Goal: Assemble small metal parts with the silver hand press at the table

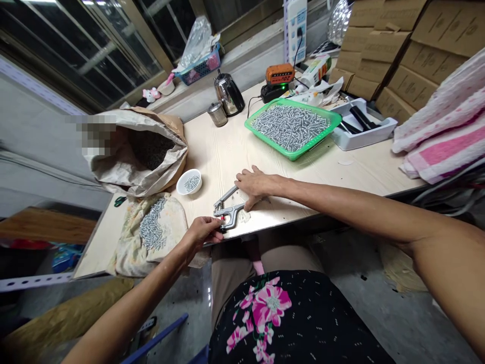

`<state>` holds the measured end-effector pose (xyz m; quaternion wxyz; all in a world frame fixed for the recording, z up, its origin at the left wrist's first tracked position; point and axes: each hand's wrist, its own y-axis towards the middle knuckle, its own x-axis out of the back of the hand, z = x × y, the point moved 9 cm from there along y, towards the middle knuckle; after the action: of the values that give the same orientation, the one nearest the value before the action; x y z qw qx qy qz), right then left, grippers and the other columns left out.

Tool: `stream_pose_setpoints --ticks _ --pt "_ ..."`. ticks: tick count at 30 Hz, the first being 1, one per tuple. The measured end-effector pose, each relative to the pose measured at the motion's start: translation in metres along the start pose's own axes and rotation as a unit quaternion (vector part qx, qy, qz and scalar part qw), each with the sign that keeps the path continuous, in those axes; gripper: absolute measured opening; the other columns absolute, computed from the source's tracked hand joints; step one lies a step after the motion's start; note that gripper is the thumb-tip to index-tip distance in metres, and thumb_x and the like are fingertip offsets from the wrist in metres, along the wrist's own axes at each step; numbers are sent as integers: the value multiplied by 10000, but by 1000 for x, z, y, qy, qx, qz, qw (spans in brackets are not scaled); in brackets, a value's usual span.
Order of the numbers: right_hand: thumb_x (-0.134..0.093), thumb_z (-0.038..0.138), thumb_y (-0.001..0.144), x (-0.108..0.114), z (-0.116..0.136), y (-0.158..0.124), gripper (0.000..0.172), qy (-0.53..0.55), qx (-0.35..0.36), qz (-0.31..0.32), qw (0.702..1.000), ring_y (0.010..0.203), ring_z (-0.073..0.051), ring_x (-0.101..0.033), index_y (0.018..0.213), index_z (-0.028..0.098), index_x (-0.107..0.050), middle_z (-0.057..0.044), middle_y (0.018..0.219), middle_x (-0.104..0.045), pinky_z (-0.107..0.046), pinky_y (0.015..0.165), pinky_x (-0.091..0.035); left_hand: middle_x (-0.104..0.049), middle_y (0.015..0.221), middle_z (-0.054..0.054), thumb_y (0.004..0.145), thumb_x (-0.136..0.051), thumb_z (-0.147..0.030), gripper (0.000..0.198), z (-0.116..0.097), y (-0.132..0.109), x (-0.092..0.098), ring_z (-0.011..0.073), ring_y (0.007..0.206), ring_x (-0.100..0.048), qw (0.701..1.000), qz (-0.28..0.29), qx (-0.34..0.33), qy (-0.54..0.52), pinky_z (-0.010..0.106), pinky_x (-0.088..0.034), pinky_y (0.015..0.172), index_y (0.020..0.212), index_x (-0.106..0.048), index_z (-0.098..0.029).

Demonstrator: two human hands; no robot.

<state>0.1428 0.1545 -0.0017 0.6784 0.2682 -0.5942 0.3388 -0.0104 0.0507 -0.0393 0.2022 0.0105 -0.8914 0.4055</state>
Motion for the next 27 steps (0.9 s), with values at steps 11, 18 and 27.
stream_pose_setpoints --ticks 11,18,27 --pt "-763 450 754 12 13 -16 374 18 -7 -28 999 964 -264 -520 953 161 -634 -111 1037 -614 -358 737 -357 -706 818 93 893 -601 -390 272 -61 -22 28 198 707 -674 896 -165 -304 280 303 -514 697 937 -693 -138" --pt "-729 429 798 5 15 -19 354 26 -8 -25 999 974 -259 -527 989 141 -652 -116 1016 -608 -331 710 -390 -606 1232 145 814 -712 -375 575 -94 -12 -48 291 1129 -538 735 -86 -460 491 423 -446 965 1302 -515 -145" --pt "-737 354 817 9 23 -21 239 42 -55 13 998 925 -245 -574 924 149 -680 -114 956 -634 -304 646 -401 -615 1012 109 897 -609 -381 292 -100 -7 -57 263 992 -543 717 -51 -460 522 350 -468 827 1049 -652 -136"
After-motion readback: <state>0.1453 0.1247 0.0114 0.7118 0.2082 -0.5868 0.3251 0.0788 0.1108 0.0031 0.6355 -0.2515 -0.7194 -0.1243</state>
